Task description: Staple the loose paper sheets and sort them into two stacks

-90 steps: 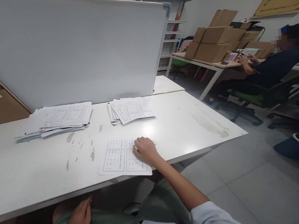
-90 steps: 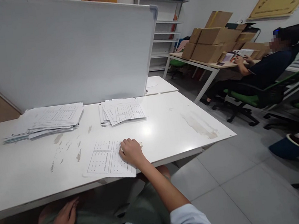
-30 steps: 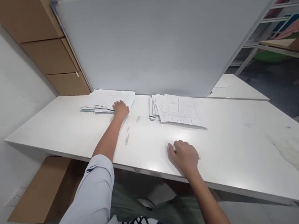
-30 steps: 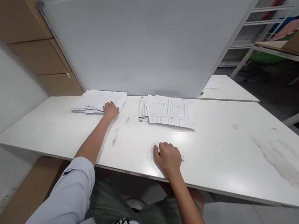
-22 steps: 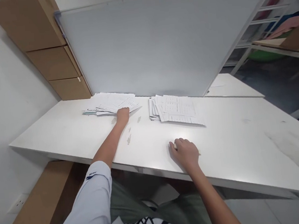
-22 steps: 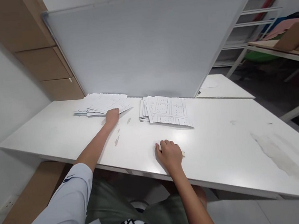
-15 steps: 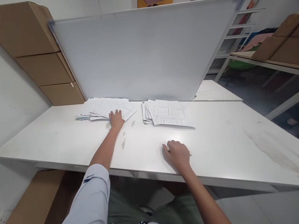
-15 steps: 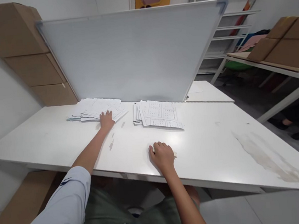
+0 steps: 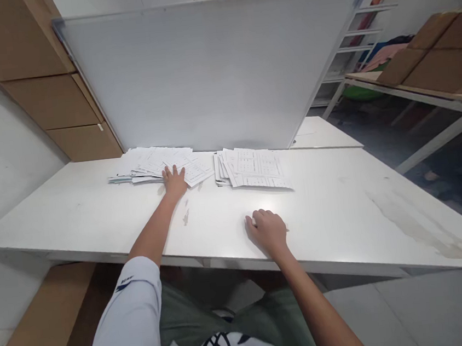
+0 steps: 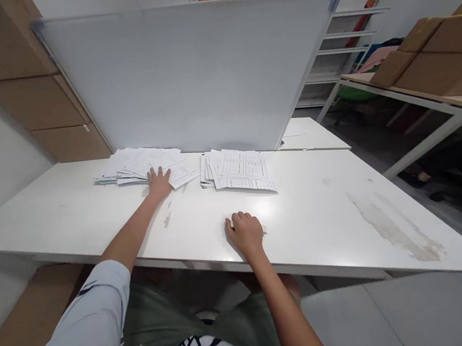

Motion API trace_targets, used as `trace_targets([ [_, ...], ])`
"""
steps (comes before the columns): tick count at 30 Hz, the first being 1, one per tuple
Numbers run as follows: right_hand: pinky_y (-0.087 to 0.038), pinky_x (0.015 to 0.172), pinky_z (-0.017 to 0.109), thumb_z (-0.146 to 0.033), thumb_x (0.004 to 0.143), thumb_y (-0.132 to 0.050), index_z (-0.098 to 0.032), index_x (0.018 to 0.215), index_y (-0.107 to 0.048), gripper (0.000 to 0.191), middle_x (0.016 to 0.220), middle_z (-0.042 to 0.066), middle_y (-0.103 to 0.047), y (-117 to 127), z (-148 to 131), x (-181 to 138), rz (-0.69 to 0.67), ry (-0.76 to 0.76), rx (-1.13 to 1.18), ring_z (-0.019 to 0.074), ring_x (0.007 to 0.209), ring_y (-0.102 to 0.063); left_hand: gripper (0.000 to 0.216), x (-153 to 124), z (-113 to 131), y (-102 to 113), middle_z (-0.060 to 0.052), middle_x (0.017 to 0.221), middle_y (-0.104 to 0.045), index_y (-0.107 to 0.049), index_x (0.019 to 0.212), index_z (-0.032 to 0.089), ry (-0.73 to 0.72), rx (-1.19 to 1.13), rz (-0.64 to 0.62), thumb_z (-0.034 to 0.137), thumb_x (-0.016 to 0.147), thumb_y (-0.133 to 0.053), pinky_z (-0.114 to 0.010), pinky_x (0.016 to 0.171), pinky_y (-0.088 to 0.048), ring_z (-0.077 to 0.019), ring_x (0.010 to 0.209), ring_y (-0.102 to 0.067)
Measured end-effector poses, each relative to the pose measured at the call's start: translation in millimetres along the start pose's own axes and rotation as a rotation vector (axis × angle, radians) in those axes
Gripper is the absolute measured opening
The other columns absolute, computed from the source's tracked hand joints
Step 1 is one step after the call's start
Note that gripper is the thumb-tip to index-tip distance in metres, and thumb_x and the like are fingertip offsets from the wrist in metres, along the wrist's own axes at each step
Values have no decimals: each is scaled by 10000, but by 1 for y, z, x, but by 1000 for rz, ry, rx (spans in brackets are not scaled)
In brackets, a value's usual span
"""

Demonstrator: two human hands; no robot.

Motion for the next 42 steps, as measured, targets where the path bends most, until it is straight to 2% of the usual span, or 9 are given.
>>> trace_targets([
  [5,-188,614,302,-300,922,-501,-163,652,-595,317,637,43,-585,1,1,1,-8,-12,2,155,633,-467,623,-6,4,-6,-220,1500,-418,-374,1506,131,-13,4,4,127,884,-411,-574,1151,-162,-394,1396,-353],
  [9,-190,614,300,-298,911,-520,-162,657,-603,300,650,47,-603,1,1,1,-4,-12,6,159,639,-477,667,-15,16,-6,-219,1301,-598,-322,1524,109,-46,1,5,57,862,-383,-508,1125,-259,-336,1257,-518],
  [13,-187,614,300,-303,912,-517,-167,653,-599,303,639,39,-587,2,2,0,-1,-10,8,158,632,-463,653,-26,19,-2,-193,1134,-679,-381,1481,74,-86,-1,10,31,830,-419,-473,1155,-227,-284,1141,-603],
  [16,-186,612,298,-302,911,-520,-167,650,-593,302,641,38,-585,2,2,-1,1,-13,13,157,635,-459,599,-35,16,1,-213,1198,-659,-435,1443,48,-110,-6,32,21,848,-375,-465,1168,-213,-289,1222,-567],
  [21,-188,613,298,-306,912,-517,-163,650,-590,307,653,45,-600,0,3,-1,-14,-23,21,160,648,-473,579,-36,11,3,-168,1505,-442,-450,1446,53,-151,-18,69,63,875,-348,-533,1191,-154,-363,1476,-228],
  [29,-186,611,299,-303,910,-531,-162,657,-598,297,656,45,-610,0,3,0,-27,-21,18,160,648,-489,599,-39,14,25,-165,1456,-504,-470,1429,45,-183,-59,146,20,853,-308,-495,1184,-218,-319,1437,-348],
  [33,-190,612,301,-300,915,-529,-166,647,-592,307,643,42,-604,1,1,-2,10,6,16,159,641,-487,539,-90,12,42,-185,1357,-593,-558,1357,68,-226,-74,212,30,866,-341,-488,1169,-259,-300,1389,-432],
  [38,-220,625,306,-311,928,-521,-179,632,-572,328,624,31,-593,4,0,-3,82,49,15,163,632,-489,383,-198,6,54,-155,1162,-711,-688,1174,118,-298,-36,399,115,923,-398,-459,1059,-405,-304,1227,-596],
  [42,-322,809,347,-429,917,-573,-190,692,-599,329,691,37,-651,28,-2,-6,233,141,62,193,740,-557,329,-252,14,47,-134,1106,-733,-695,1146,125,-279,-68,352,195,928,-459,-408,963,-478,-290,1140,-650],
])
Point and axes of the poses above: each hand's wrist, its own x-axis towards the middle knuckle, its own y-axis out of the back of the hand, z = x × y, the point moved 7 cm from there along x, towards the middle knuckle
